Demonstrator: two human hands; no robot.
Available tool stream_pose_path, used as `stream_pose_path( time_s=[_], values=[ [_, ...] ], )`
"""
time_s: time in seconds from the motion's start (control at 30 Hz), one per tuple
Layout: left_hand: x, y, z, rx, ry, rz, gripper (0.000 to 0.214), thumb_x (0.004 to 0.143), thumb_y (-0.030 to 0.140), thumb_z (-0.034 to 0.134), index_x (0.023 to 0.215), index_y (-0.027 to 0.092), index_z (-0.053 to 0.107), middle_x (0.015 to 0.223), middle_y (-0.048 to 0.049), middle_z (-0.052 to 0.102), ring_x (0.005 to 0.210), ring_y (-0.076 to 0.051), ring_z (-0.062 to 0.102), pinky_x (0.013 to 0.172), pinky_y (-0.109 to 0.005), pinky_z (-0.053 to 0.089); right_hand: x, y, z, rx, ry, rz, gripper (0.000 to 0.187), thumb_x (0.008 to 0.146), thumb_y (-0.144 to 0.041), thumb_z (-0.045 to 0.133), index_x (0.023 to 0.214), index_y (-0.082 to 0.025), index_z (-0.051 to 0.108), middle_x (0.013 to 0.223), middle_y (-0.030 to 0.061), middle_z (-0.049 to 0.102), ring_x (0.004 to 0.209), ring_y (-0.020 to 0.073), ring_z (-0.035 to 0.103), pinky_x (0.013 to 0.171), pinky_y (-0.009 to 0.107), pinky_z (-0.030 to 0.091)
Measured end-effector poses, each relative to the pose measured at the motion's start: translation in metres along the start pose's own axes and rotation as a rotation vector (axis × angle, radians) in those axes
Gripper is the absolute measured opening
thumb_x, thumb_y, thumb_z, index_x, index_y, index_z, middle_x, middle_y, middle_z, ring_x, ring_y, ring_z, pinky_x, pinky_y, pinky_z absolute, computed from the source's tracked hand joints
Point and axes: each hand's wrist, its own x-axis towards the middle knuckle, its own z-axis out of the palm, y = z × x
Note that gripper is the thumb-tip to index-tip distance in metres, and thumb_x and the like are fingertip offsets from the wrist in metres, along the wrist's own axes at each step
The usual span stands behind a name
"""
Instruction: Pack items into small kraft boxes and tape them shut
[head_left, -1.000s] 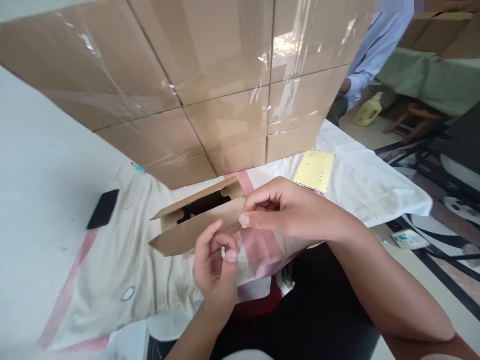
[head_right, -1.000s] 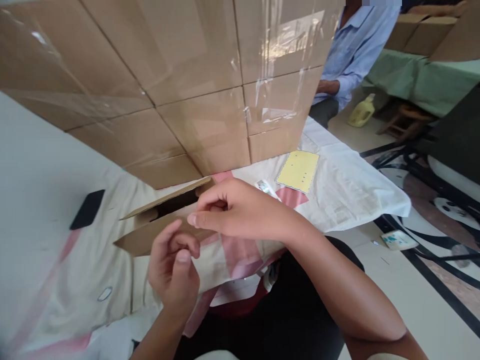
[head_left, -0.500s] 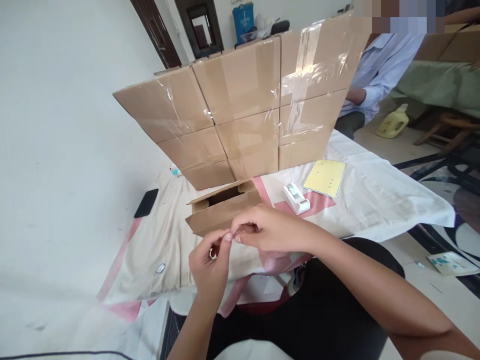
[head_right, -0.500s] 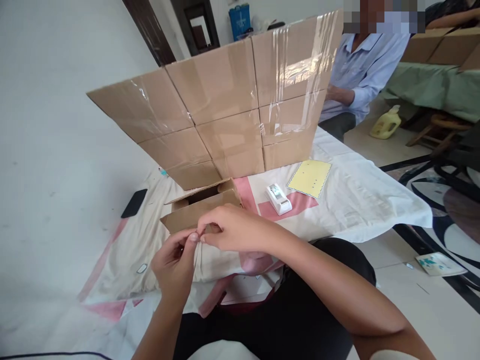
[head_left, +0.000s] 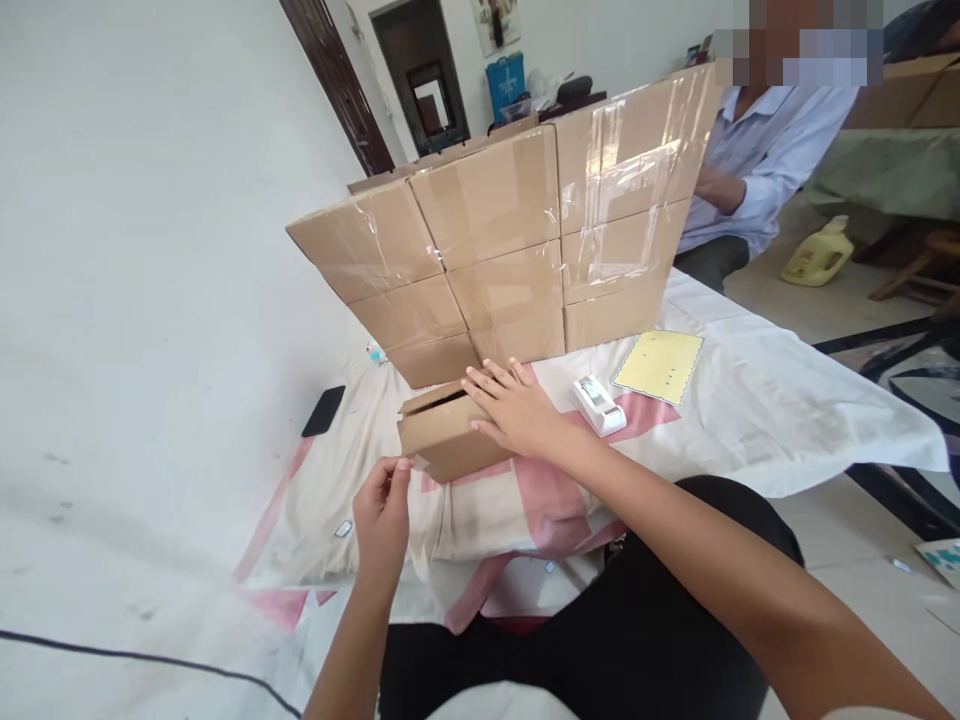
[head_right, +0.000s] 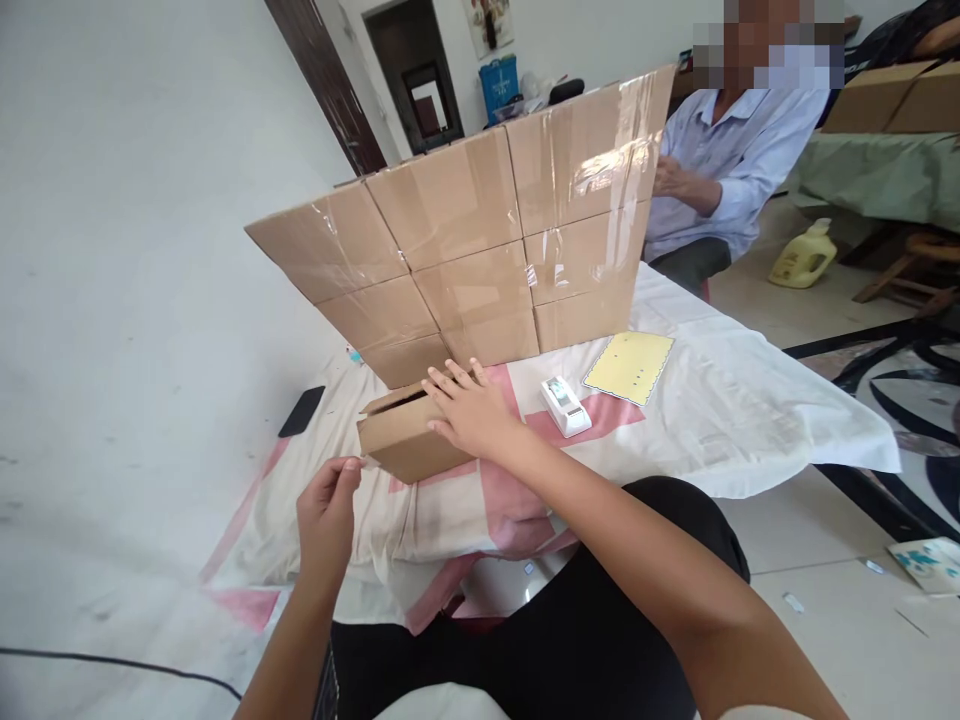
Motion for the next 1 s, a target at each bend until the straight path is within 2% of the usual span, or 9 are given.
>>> stream_pose_path(
  time_s=[0.07,0.13,0.27,0.4,0.5,0.67,0.9,1.0],
  values=[
    [0.014,-0.007,-0.002,0.007,-0.037,0.036,0.029,0.093,0.046,0.058,0.082,0.020,0.064,0.086,-0.0036,0.066,0.086,-0.019,0.062,0.074,-0.029,0.047,0.001,0.002,0.014,0.016,-0.081,0.024,0.066,0.105,-0.047,0.044,0.157,-0.007,0.041,0.164,0.0150,0.039,0.154,0.0377,0.029,0.127,0.060,0.016],
    [0.032,-0.014,-0.001,0.006,-0.088,0.060,0.028,0.091,0.047,0.059,0.082,0.021,0.065,0.099,-0.0056,0.066,0.100,-0.021,0.063,0.081,-0.031,0.048,0.002,0.003,0.022,0.013,-0.104,0.037,0.068,0.104,-0.048,0.048,0.157,-0.007,0.041,0.164,0.0155,0.039,0.155,0.0380,0.029,0.127,0.060,0.017],
    [0.070,-0.025,0.008,0.032,-0.193,0.069,0.030,0.086,0.050,0.061,0.081,0.022,0.067,0.120,-0.0082,0.064,0.113,-0.025,0.062,0.086,-0.034,0.050,0.002,0.003,0.025,-0.001,-0.109,0.056,0.069,0.102,-0.048,0.053,0.158,-0.010,0.041,0.165,0.0144,0.037,0.155,0.0378,0.028,0.127,0.060,0.020],
    [0.094,-0.026,0.014,0.116,-0.288,0.128,0.029,0.084,0.050,0.060,0.077,0.023,0.069,0.126,-0.0082,0.063,0.124,-0.028,0.056,0.106,-0.044,0.043,0.002,0.003,0.023,0.011,-0.089,0.051,0.068,0.102,-0.047,0.053,0.158,-0.010,0.042,0.164,0.0145,0.039,0.155,0.0379,0.029,0.126,0.061,0.023],
    [0.100,-0.026,0.015,0.196,-0.327,0.176,0.026,0.084,0.048,0.062,0.076,0.025,0.071,0.130,-0.0071,0.062,0.130,-0.030,0.050,0.115,-0.050,0.034,0.002,0.004,0.025,0.012,-0.079,0.050,0.068,0.102,-0.048,0.053,0.157,-0.009,0.043,0.163,0.0144,0.040,0.154,0.0378,0.030,0.126,0.060,0.022],
    [0.105,-0.035,0.014,0.314,-0.299,0.221,0.024,0.086,0.047,0.063,0.078,0.025,0.071,0.135,-0.0065,0.060,0.132,-0.031,0.046,0.118,-0.054,0.029,0.001,0.006,0.030,0.006,-0.044,0.032,0.068,0.101,-0.047,0.054,0.156,-0.009,0.044,0.163,0.0143,0.041,0.154,0.0391,0.031,0.126,0.061,0.022],
    [0.103,-0.043,0.013,0.428,-0.277,0.211,0.024,0.085,0.049,0.065,0.080,0.026,0.071,0.135,-0.0065,0.059,0.130,-0.034,0.048,0.117,-0.056,0.031,-0.003,0.006,0.031,-0.001,-0.029,0.012,0.066,0.100,-0.045,0.056,0.154,-0.008,0.047,0.162,0.0143,0.043,0.152,0.0391,0.033,0.125,0.061,0.023],
    [0.104,-0.038,0.010,0.483,-0.253,0.174,0.031,0.080,0.053,0.068,0.092,0.025,0.067,0.125,-0.0101,0.061,0.126,-0.036,0.051,0.113,-0.055,0.036,-0.002,0.006,0.032,-0.004,-0.022,0.009,0.066,0.099,-0.045,0.057,0.153,-0.007,0.047,0.161,0.0151,0.044,0.151,0.0397,0.034,0.124,0.062,0.024]
  ],
)
